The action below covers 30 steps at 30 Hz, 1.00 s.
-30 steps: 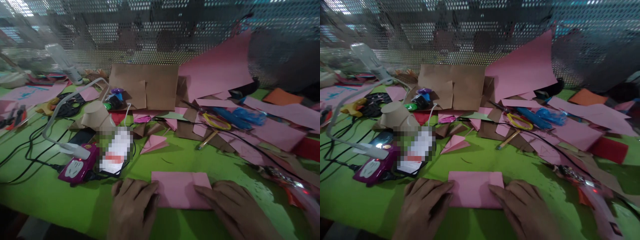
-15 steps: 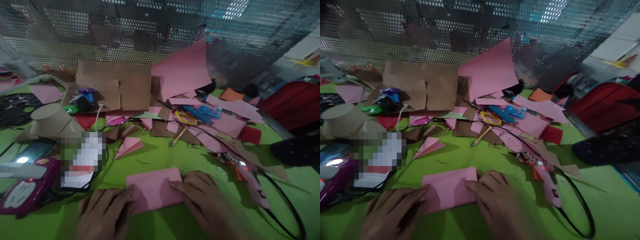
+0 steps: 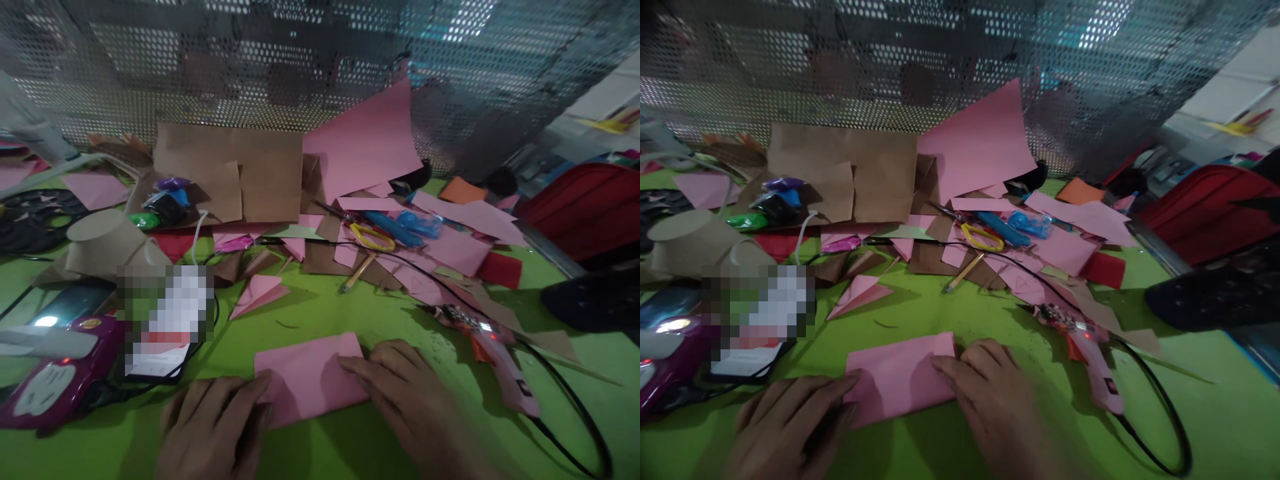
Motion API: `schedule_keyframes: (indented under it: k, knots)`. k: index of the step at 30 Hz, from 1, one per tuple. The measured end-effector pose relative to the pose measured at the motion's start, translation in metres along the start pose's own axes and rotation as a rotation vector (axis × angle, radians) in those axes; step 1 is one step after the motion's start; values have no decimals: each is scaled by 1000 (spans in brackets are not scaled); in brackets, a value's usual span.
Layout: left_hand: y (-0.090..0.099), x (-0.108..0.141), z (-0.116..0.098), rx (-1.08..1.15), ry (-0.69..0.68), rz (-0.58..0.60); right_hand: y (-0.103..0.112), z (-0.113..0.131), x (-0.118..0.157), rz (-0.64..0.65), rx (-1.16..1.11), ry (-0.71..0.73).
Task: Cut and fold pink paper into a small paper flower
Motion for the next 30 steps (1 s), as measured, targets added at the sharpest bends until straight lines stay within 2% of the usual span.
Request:
schedule_keyframes:
  k: [4,10,18,26,28,30]
  knots:
    - [0,0,-2,-4,-8,16,-1,0,0,1,6,5]
    - [2,-1,-8,-40,18,118,-2,1,1,5,35,-13]
    - [-5,-4,-16,-49,-111,217,-3,2,1,-3,39,-20]
    - [-7,-5,-15,-49,-114,192,-4,4,-3,-29,118,-6]
    - [-7,-6,-15,-38,-151,196,-3,5,-4,-30,129,-5]
    - [-7,-8,-17,-3,-244,210,-2,5,-5,-37,132,1]
Point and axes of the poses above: each hand's wrist, its own x-axis away from the middle knuckle, its own y-axis out of the back of the hand, z = x × y, the point moved 2 cm from there along -x, towards the middle knuckle, and after that the axes turned 6 degrees about x, right-handed, at the moved point
